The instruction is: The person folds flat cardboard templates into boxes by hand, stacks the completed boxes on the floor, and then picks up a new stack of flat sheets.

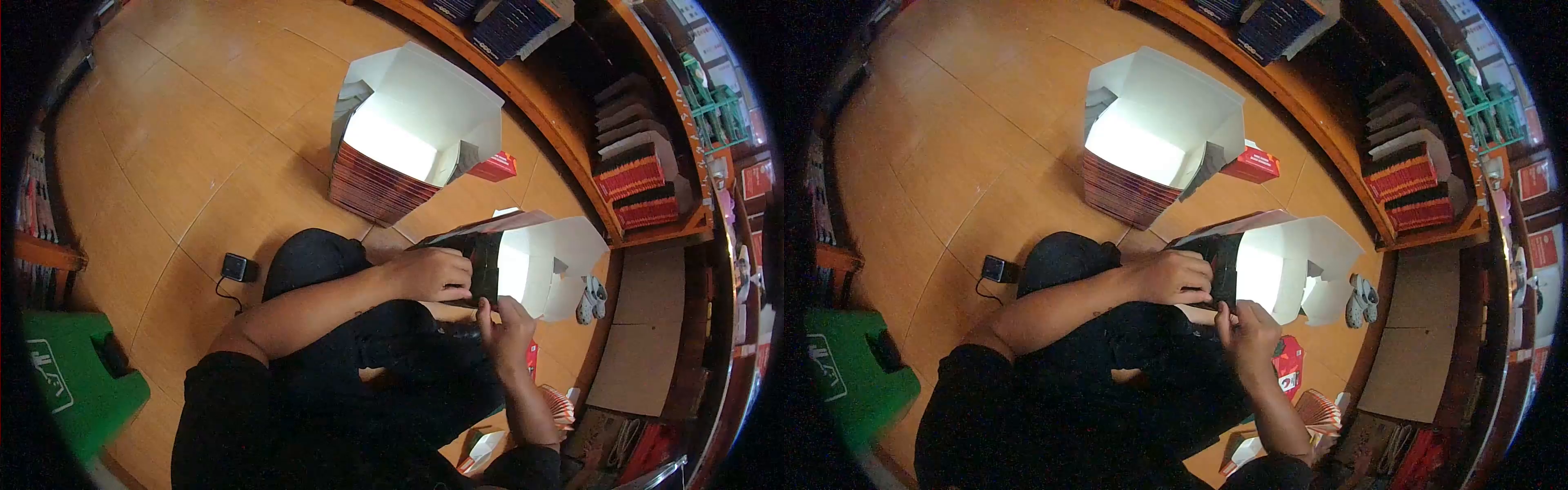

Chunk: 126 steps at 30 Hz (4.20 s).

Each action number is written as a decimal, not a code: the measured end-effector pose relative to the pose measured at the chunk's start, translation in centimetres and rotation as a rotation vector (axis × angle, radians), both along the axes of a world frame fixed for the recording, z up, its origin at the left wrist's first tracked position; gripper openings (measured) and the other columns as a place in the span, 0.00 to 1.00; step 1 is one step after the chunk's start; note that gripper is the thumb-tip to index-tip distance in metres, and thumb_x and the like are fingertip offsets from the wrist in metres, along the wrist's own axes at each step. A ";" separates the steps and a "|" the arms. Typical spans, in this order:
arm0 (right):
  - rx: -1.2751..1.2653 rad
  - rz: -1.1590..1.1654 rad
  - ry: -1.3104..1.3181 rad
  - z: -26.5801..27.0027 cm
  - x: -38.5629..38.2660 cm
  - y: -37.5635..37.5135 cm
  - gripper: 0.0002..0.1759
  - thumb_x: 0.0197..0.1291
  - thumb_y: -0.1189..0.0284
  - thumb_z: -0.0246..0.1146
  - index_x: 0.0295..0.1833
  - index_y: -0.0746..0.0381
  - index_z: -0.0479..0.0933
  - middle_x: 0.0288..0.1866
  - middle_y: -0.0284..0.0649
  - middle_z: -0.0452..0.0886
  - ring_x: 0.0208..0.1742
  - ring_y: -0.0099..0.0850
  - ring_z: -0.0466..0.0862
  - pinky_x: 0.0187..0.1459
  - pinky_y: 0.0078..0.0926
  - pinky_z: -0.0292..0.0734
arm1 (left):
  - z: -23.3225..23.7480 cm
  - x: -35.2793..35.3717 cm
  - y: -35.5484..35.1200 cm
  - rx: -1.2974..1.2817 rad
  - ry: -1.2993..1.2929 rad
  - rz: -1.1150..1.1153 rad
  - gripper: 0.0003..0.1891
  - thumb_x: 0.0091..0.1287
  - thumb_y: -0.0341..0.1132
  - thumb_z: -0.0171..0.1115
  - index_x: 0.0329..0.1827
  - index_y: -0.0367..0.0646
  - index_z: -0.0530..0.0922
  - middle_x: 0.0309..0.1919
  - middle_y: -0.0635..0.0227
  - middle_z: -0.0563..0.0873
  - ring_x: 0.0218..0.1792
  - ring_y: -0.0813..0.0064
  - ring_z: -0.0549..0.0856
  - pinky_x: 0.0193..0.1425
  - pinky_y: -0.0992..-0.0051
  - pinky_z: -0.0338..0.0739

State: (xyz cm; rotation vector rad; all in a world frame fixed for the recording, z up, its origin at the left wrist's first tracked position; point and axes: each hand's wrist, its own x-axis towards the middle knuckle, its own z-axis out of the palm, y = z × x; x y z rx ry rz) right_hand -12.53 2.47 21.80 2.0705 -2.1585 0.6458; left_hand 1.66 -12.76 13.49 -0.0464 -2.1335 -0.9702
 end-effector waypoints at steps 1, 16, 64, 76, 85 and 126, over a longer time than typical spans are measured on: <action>-0.064 -0.020 0.003 -0.4 0.2 0.2 0.13 0.56 0.74 0.70 0.25 0.65 0.72 0.21 0.44 0.76 0.21 0.41 0.78 0.24 0.36 0.71 | 0.1 0.0 0.0 0.001 0.002 -0.024 0.09 0.61 0.35 0.70 0.33 0.38 0.83 0.35 0.61 0.84 0.38 0.63 0.84 0.44 0.67 0.80; 0.014 -0.168 -0.106 -0.6 1.2 0.2 0.13 0.56 0.69 0.70 0.27 0.64 0.75 0.24 0.46 0.78 0.27 0.45 0.81 0.30 0.39 0.75 | 0.0 0.2 1.0 -0.070 0.079 0.053 0.07 0.58 0.33 0.70 0.29 0.39 0.82 0.36 0.65 0.84 0.37 0.65 0.84 0.40 0.68 0.80; 0.600 -0.028 -0.073 1.4 -1.6 -7.7 0.18 0.69 0.63 0.52 0.38 0.65 0.81 0.33 0.58 0.83 0.35 0.55 0.84 0.39 0.50 0.78 | -2.0 -0.6 1.6 0.061 0.010 0.224 0.26 0.64 0.43 0.69 0.59 0.37 0.70 0.61 0.52 0.74 0.66 0.52 0.73 0.70 0.58 0.69; -0.022 -0.493 -0.485 3.1 -7.3 -0.7 0.17 0.72 0.66 0.57 0.46 0.72 0.81 0.40 0.49 0.87 0.36 0.33 0.87 0.38 0.32 0.81 | -1.5 -0.5 2.1 0.215 -0.024 0.217 0.25 0.68 0.36 0.64 0.68 0.43 0.72 0.62 0.49 0.74 0.66 0.50 0.73 0.70 0.57 0.68; 0.099 -0.587 -0.513 -0.2 -10.3 0.8 0.21 0.75 0.65 0.47 0.60 0.68 0.76 0.48 0.61 0.83 0.50 0.52 0.84 0.51 0.39 0.77 | 0.2 -1.5 2.4 0.264 -0.068 0.284 0.21 0.70 0.36 0.61 0.65 0.42 0.75 0.57 0.50 0.78 0.63 0.49 0.74 0.69 0.58 0.68; 0.189 -0.663 -0.389 -4.0 -17.6 22.3 0.13 0.64 0.62 0.59 0.40 0.60 0.82 0.26 0.40 0.83 0.22 0.29 0.82 0.22 0.25 0.73 | 0.2 -3.4 3.1 -0.434 -0.024 -0.019 0.17 0.59 0.33 0.72 0.52 0.46 0.81 0.45 0.65 0.81 0.36 0.68 0.84 0.39 0.69 0.81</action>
